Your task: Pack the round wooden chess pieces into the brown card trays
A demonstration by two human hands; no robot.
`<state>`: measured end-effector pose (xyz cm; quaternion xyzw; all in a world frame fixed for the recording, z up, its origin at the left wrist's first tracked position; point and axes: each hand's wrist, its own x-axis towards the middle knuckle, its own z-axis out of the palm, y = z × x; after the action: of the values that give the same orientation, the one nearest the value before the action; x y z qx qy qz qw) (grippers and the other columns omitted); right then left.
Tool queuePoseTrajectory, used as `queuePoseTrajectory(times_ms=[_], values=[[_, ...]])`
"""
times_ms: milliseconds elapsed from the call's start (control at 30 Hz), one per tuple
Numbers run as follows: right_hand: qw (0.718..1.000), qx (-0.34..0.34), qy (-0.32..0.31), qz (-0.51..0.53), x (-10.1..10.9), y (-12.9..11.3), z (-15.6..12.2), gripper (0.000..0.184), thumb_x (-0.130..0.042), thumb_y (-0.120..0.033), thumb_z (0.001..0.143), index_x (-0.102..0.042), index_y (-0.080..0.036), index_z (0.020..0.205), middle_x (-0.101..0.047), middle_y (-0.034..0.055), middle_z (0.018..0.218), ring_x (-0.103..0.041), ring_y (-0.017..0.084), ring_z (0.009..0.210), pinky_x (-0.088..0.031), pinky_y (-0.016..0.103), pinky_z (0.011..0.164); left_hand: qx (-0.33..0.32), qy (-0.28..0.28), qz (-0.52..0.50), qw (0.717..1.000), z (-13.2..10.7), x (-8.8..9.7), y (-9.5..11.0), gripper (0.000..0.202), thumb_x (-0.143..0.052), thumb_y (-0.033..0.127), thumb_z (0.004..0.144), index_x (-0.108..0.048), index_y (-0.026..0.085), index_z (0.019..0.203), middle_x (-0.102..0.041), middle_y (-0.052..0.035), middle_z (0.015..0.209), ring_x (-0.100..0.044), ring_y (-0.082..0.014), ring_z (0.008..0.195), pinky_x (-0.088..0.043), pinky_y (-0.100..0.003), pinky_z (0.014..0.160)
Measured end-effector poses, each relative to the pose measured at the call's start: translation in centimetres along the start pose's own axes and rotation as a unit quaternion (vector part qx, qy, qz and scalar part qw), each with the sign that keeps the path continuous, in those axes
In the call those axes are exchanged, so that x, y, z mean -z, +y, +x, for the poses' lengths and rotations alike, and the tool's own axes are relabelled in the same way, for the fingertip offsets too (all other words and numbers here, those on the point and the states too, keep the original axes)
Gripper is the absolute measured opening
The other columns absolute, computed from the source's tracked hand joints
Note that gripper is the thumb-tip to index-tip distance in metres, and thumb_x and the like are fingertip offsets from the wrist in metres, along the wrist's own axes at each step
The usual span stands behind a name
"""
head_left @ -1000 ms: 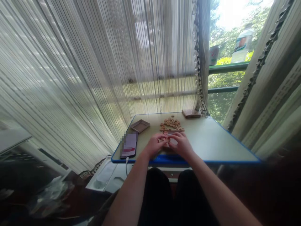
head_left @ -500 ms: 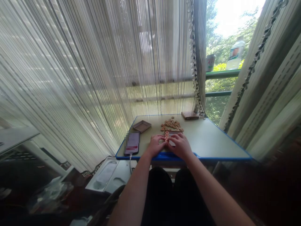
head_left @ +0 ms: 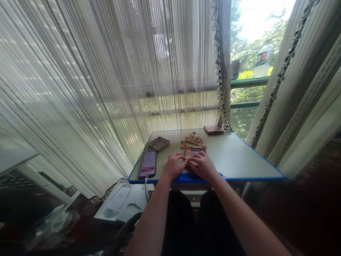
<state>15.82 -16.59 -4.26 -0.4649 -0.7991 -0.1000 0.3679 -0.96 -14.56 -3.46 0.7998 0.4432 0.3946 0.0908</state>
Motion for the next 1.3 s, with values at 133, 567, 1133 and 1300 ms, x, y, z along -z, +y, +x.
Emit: queuePoseTrajectory(times_ms=[133,567,1133,1300], values=[[0.998,-0.053,0.01,-0.035,0.4,-0.4,-0.2,0.026,-0.05,-0.038,0.082,-0.07,-0.024,0.076,-0.064,0.0045,0.073,-0.046,0.018,0.079,-0.03,0.031,0.074,0.005,0.007,0.0,1.0,0.0,0.0,0.1,0.01,-0.058,0.019,0.069,-0.068,0.02,0.071,-0.062,-0.0042,0.091,-0.052,-0.0185,0.092,-0.04,-0.034,0.088],[0.995,-0.069,-0.069,-0.034,1.0,-0.7,0.1,0.041,-0.041,-0.046,0.085,-0.072,-0.026,0.068,-0.065,0.0033,0.069,-0.044,0.017,0.077,-0.028,0.029,0.074,0.088,-0.039,-0.033,0.995,0.1,-0.2,0.0,0.02,-0.056,0.026,0.07,-0.066,0.016,0.084,-0.065,-0.0034,0.083,-0.056,-0.013,0.069,-0.044,-0.023,0.064],[0.991,-0.135,-0.019,0.002,0.8,1.1,1.0,0.031,-0.048,-0.038,0.081,-0.067,-0.022,0.062,-0.065,0.0026,0.07,-0.053,0.017,0.078,-0.033,0.028,0.074,0.173,0.023,-0.112,0.978,1.0,-0.4,-0.3,0.015,-0.053,0.017,0.068,-0.065,0.014,0.077,-0.067,-0.0041,0.076,-0.059,-0.0137,0.067,-0.045,-0.025,0.066],[0.979,-0.184,-0.046,0.08,1.1,4.4,4.3,0.026,-0.048,-0.036,0.079,-0.069,-0.021,0.084,-0.067,0.004,0.082,-0.058,0.017,0.079,-0.04,0.026,0.07,0.221,0.141,-0.153,0.953,4.5,-0.5,-0.7,0.015,-0.054,0.018,0.07,-0.063,0.012,0.081,-0.067,-0.0068,0.078,-0.061,-0.0146,0.071,-0.047,-0.025,0.069]])
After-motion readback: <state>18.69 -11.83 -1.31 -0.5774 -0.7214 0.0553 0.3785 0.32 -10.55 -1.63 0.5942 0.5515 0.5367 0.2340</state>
